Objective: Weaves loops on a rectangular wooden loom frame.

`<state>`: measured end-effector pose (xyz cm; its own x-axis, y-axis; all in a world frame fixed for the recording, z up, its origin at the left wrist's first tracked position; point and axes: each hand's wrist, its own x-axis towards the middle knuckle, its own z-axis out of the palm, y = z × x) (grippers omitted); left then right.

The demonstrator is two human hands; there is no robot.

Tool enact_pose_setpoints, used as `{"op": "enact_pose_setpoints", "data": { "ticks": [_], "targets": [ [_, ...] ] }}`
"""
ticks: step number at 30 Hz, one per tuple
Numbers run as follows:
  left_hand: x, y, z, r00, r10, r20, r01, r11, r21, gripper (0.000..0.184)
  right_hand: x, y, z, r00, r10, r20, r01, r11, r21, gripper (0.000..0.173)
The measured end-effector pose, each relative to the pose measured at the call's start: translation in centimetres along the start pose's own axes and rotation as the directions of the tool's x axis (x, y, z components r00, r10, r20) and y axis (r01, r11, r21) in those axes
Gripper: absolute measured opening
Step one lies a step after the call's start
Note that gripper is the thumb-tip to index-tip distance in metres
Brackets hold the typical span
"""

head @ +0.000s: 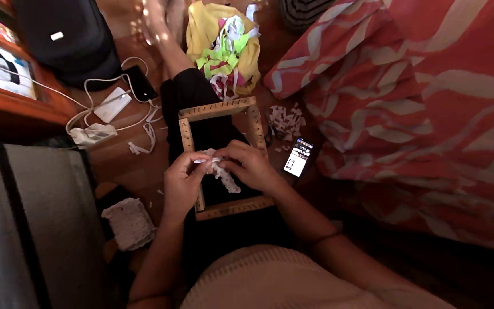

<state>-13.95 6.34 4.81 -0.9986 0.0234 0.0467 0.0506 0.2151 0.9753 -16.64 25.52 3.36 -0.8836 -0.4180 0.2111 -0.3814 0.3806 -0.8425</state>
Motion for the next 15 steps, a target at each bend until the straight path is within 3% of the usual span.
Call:
{"op": "enact_pose_setpoints", "data": {
  "ticks": [5, 8, 11, 15],
  "targets": [
    [0.1, -0.1, -0.2, 1.0, -0.01, 0.019, 0.011, 0.998, -0.055, 0.013, 0.7, 0.4, 0.3, 0.984, -0.107, -0.144, 0.107, 0.994, -0.004, 0.008],
    [0.0, -0.6, 0.3, 0.999, 0.004, 0.041, 0.001, 0.992, -0.128, 0.013, 1.2, 0.4, 1.0, 0.959, -0.143, -0.244, 0.169, 0.981, 0.089, 0.009],
    [-0.2, -0.7, 0.8, 1.0, 0.005, 0.014, -0.002, 0.984, -0.176, 0.014, 1.0, 0.5, 2.0, 0.969, -0.094, -0.227, 0.145, 0.965, 0.22, 0.01],
    [-0.3, -1.5, 0.9, 0.998, 0.056, -0.022, -0.06, 0.975, -0.216, 0.015, 0.3, 0.6, 2.1, 0.994, 0.042, -0.101, 0.003, 0.912, 0.41, 0.018]
  ]
}}
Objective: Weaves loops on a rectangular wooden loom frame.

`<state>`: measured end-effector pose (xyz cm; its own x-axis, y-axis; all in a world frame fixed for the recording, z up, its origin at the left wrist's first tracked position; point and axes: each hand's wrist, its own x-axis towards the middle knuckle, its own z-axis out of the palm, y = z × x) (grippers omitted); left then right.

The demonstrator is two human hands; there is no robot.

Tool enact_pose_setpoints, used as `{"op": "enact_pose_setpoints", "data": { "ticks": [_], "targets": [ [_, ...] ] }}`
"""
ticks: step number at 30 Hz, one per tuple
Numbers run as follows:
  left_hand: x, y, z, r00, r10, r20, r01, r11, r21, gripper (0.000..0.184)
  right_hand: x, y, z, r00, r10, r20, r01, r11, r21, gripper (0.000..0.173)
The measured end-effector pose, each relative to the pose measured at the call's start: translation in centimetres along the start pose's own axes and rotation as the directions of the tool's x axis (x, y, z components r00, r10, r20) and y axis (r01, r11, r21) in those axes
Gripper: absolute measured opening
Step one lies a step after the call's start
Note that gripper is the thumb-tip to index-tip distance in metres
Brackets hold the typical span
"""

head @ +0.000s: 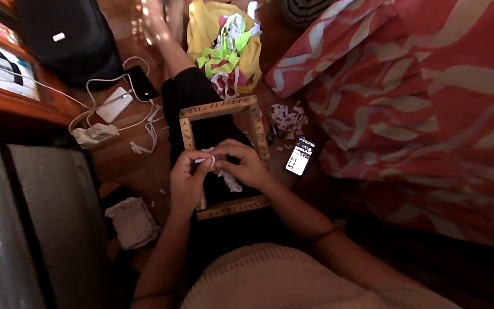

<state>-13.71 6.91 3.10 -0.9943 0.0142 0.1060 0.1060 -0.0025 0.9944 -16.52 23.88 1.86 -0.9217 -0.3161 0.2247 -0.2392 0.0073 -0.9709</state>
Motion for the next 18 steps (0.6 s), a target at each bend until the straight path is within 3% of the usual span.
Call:
{"op": "enact_pose_setpoints", "data": {
  "ticks": [8, 11, 14, 18],
  "targets": [
    [0.4, -0.6, 0.3, 0.998, 0.059, 0.027, -0.059, 0.998, 0.002, 0.014, -0.4, 0.1, 0.1, 0.999, -0.005, -0.052, 0.004, 1.0, -0.012, 0.008],
    [0.6, -0.5, 0.2, 0.998, 0.069, 0.011, -0.069, 0.996, 0.058, 0.011, -0.5, -0.4, 0.0, 0.991, 0.131, -0.021, -0.128, 0.985, 0.114, 0.007],
    [0.7, -0.1, 0.4, 0.998, 0.06, 0.021, -0.061, 0.993, 0.098, 0.007, -0.7, 0.0, -0.3, 0.964, 0.254, 0.083, -0.267, 0.901, 0.342, 0.01],
    [0.8, -0.2, 0.8, 0.996, 0.071, 0.056, -0.076, 0.991, 0.105, 0.006, -0.7, 0.6, -0.7, 0.934, 0.287, 0.212, -0.357, 0.78, 0.514, 0.006]
  ]
}}
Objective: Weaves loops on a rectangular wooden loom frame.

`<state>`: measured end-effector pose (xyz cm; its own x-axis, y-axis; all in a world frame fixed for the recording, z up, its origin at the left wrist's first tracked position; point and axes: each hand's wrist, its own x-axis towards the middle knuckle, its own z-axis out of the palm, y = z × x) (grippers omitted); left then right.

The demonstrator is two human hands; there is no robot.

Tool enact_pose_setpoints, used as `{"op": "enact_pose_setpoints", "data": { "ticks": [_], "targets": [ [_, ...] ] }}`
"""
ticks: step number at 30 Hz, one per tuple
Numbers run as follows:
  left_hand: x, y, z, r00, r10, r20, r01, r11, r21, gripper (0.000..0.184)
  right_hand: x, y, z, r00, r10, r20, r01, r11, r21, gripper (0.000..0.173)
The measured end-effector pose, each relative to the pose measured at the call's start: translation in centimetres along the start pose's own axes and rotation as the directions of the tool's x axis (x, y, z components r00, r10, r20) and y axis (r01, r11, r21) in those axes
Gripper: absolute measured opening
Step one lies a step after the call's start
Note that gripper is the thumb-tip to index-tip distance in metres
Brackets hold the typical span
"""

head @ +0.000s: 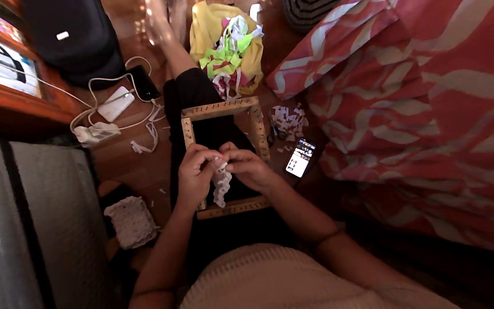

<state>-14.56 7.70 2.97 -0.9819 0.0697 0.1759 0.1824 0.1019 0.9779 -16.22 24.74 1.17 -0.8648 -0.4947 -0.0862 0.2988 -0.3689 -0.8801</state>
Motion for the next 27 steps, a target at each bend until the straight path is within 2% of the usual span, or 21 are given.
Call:
{"op": "enact_pose_setpoints", "data": {
  "ticks": [1, 3, 6, 11, 16, 19, 27],
  "targets": [
    [0.0, 0.0, 0.2, 1.0, 0.009, 0.006, -0.009, 1.0, 0.014, 0.006, 0.0, 0.0, -0.1, 1.0, 0.002, 0.012, -0.002, 1.0, -0.003, 0.002],
    [-0.1, -0.1, 0.7, 0.998, 0.058, 0.009, -0.058, 0.996, 0.073, 0.006, 0.0, -0.1, -0.2, 1.0, -0.003, 0.021, 0.004, 0.998, -0.055, 0.008],
    [-0.3, -0.3, 1.6, 0.991, 0.135, -0.018, -0.131, 0.98, 0.148, 0.006, -0.1, -0.6, 0.0, 0.998, -0.049, -0.037, 0.04, 0.974, -0.224, 0.007],
    [-0.3, -0.5, 1.9, 0.982, 0.171, -0.074, -0.151, 0.963, 0.225, 0.009, -0.4, -1.2, 0.1, 0.963, -0.223, -0.154, 0.1, 0.82, -0.564, 0.006],
    [-0.7, -0.4, 2.7, 0.972, 0.205, -0.112, -0.163, 0.937, 0.308, 0.011, -0.9, -1.2, 0.3, 0.948, -0.282, -0.145, 0.134, 0.77, -0.624, 0.009],
    [-0.8, -0.3, 2.9, 0.974, 0.173, -0.144, -0.1, 0.904, 0.415, 0.012, -1.1, -1.2, 0.6, 0.932, -0.336, -0.134, 0.162, 0.718, -0.677, 0.008],
    [-0.7, -0.1, 2.9, 0.975, 0.119, -0.188, -0.012, 0.872, 0.489, 0.014, -1.2, -0.8, 0.8, 0.908, -0.391, -0.151, 0.154, 0.647, -0.747, 0.01]
  ]
}}
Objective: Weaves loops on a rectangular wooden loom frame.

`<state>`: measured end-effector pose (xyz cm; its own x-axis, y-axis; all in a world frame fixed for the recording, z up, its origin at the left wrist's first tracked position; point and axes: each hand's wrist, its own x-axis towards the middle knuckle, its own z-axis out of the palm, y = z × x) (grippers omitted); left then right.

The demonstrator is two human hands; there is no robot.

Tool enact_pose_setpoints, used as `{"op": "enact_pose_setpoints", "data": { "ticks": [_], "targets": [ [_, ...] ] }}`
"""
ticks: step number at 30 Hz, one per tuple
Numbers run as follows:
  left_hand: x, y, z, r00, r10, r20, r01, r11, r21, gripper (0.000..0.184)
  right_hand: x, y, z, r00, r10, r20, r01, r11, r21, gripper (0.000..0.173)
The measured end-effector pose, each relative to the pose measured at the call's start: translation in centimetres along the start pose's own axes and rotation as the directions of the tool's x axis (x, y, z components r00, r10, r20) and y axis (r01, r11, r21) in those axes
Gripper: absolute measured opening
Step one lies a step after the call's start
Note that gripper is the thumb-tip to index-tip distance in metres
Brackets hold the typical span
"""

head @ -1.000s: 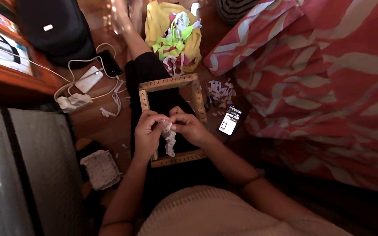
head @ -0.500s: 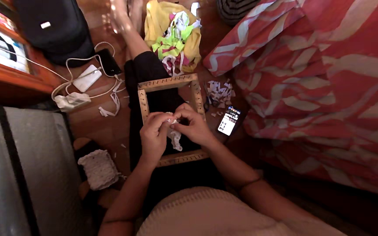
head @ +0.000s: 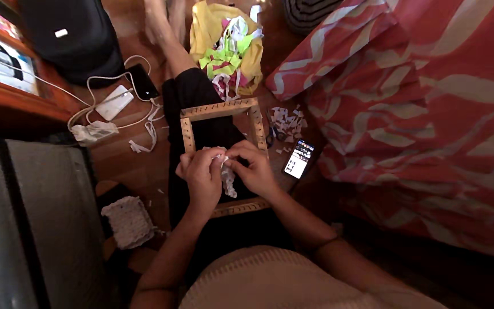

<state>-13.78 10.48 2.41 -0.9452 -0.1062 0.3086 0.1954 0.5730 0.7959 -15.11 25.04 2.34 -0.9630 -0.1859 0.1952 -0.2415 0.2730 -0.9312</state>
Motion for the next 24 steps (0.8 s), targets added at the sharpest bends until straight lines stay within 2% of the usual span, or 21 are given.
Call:
{"op": "enact_pose_setpoints", "data": {
  "ticks": [4, 8, 11, 15, 20, 24],
  "targets": [
    [-0.1, -0.1, 0.2, 1.0, 0.004, -0.023, -0.004, 1.0, -0.007, 0.014, 0.0, -0.2, 0.3, 0.999, -0.038, -0.032, 0.036, 0.998, -0.048, 0.012],
    [0.0, -0.5, 0.0, 0.997, -0.059, 0.045, 0.068, 0.971, -0.23, 0.012, -0.2, 0.0, 0.7, 0.993, -0.087, -0.083, 0.082, 0.994, -0.07, 0.016],
    [0.3, -0.4, -0.3, 0.98, -0.156, 0.12, 0.19, 0.908, -0.372, 0.012, -0.5, 0.4, 1.0, 0.987, -0.14, -0.077, 0.135, 0.989, -0.067, 0.011],
    [0.9, -0.4, -0.6, 0.922, -0.291, 0.256, 0.379, 0.816, -0.437, 0.015, -0.7, 0.8, 1.1, 0.983, -0.171, -0.062, 0.166, 0.983, -0.08, 0.014],
    [0.9, -0.6, -0.7, 0.883, -0.326, 0.339, 0.465, 0.714, -0.524, 0.015, -0.7, 0.9, 1.1, 0.965, -0.249, -0.086, 0.238, 0.964, -0.116, 0.012],
    [1.0, -0.7, -0.9, 0.859, -0.346, 0.378, 0.509, 0.654, -0.56, 0.016, -0.4, 0.9, 1.3, 0.93, -0.364, -0.047, 0.336, 0.896, -0.291, 0.009]
  ]
}}
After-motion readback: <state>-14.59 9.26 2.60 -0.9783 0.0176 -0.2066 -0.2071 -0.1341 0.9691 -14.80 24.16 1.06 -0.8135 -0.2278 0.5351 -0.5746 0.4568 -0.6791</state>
